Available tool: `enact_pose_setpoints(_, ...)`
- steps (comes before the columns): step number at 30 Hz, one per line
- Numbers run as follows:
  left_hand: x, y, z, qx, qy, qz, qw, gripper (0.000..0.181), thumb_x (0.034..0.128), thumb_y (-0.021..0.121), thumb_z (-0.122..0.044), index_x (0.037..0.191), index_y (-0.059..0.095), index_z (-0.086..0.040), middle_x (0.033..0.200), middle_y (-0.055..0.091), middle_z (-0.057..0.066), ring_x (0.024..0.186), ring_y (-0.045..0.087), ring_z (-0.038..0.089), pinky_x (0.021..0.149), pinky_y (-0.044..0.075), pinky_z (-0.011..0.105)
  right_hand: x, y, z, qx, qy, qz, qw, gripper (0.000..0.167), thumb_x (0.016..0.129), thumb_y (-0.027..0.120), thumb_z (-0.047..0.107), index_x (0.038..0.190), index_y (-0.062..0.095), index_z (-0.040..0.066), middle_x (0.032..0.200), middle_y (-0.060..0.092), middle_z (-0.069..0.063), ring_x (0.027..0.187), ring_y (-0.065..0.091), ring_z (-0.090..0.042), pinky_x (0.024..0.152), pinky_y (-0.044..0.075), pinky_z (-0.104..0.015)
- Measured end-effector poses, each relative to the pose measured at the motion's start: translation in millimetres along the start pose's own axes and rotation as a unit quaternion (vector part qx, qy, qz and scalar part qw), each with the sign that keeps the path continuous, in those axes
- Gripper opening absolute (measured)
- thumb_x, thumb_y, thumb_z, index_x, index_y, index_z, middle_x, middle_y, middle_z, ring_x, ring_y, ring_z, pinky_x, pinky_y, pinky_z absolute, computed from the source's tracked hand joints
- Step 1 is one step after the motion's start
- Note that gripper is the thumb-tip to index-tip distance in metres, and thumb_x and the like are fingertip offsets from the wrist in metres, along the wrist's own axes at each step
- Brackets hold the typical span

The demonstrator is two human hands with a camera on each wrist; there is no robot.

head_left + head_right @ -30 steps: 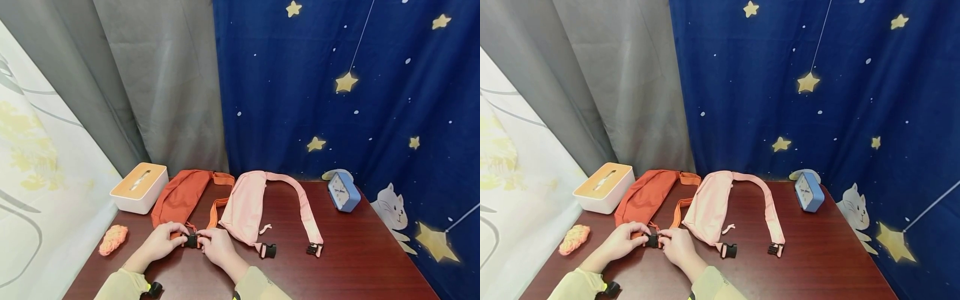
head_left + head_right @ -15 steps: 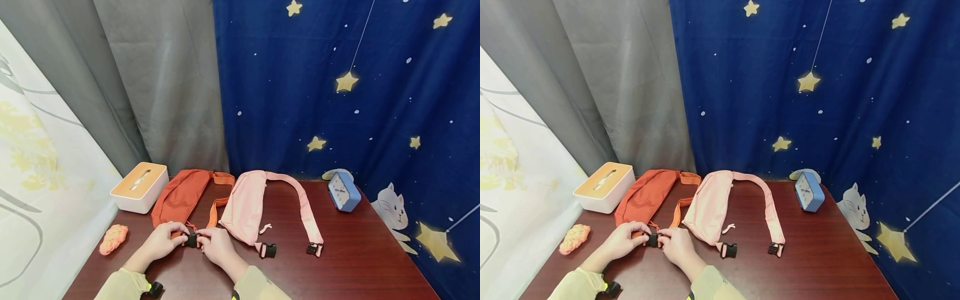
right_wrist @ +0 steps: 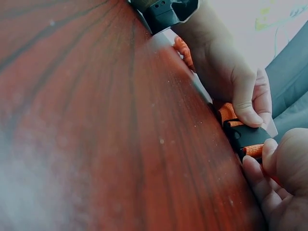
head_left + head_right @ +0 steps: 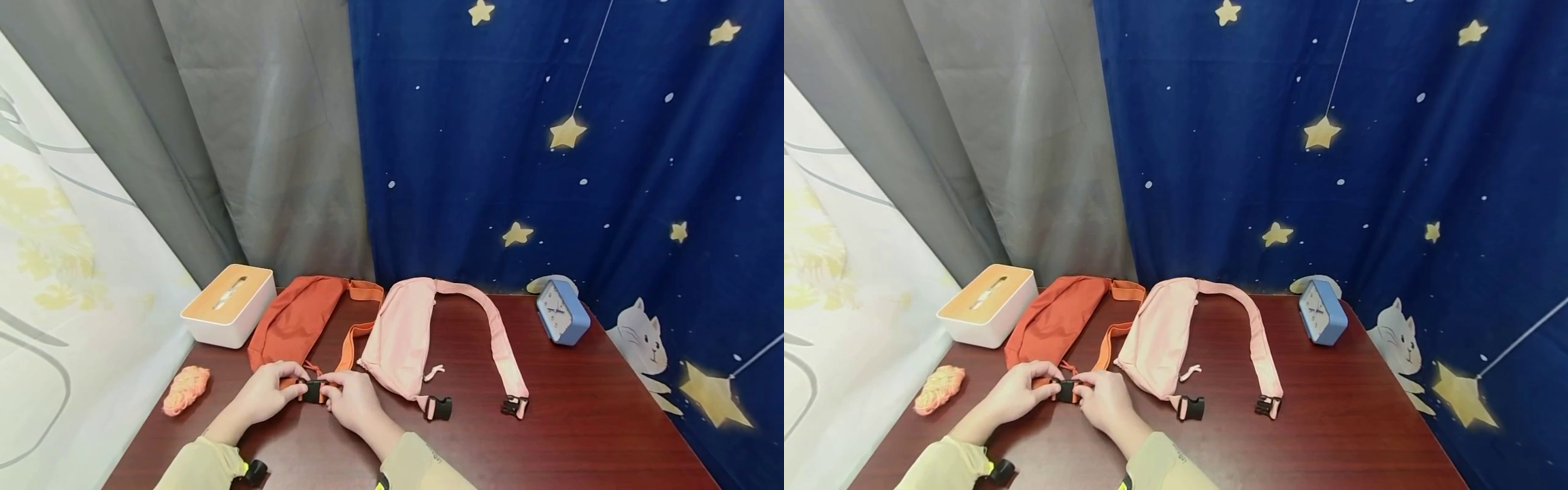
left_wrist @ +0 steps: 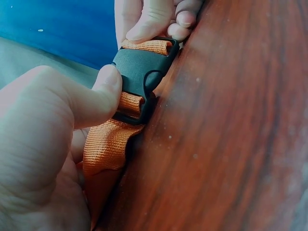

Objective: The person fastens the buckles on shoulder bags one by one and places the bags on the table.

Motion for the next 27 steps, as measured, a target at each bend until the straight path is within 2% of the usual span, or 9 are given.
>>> enact_pose_setpoints(4, 0.2, -1.1, -0.9, 0.001, 0.000, -0.001, 1.0000, 0.017, 0.0956, 0.087, -0.026, 0.096, 0.075, -0.038, 0.106, 0.075, -0.013, 0.102, 0.065, 0.008, 0.090, 0.052, 0.031, 0.9, 0.0, -0.7, 0.006, 0.018, 0.008, 0.9998, 0.021, 0.103, 0.077, 0.016, 0.122, 0.085, 0.018, 0.068, 0.072, 0.012, 0.058, 0.061, 0.009, 0.060, 0.052, -0.015)
enact_pose_setpoints(18, -4.7, 0.2, 0.8, -0.002, 0.044, 0.005, 0.9990, 0.012, 0.0971, 0.085, -0.036, 0.098, 0.074, -0.037, 0.102, 0.071, -0.017, 0.097, 0.060, 0.004, 0.087, 0.049, 0.028, -3.8, 0.5, -2.1, 0.010, 0.004, 0.032, 0.9994, 0.022, 0.105, 0.074, 0.016, 0.125, 0.082, 0.017, 0.072, 0.073, 0.011, 0.059, 0.062, 0.009, 0.061, 0.053, -0.015)
enact_pose_setpoints(27, -2.8, -2.0, -2.2, -0.003, 0.066, 0.006, 0.9978, 0.012, 0.0979, 0.084, -0.042, 0.100, 0.072, -0.040, 0.097, 0.070, -0.021, 0.095, 0.061, 0.002, 0.086, 0.051, 0.027, -2.5, -4.8, 0.7, 0.016, -0.007, 0.039, 0.9991, 0.024, 0.105, 0.075, 0.019, 0.128, 0.081, 0.015, 0.080, 0.074, 0.009, 0.063, 0.065, 0.008, 0.059, 0.053, -0.017)
Point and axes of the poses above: each hand's wrist, its own x-axis towards the middle knuckle, its own y-axis out of the palm, z = x × y, the point moved 4 cm from there along x, towards the middle knuckle
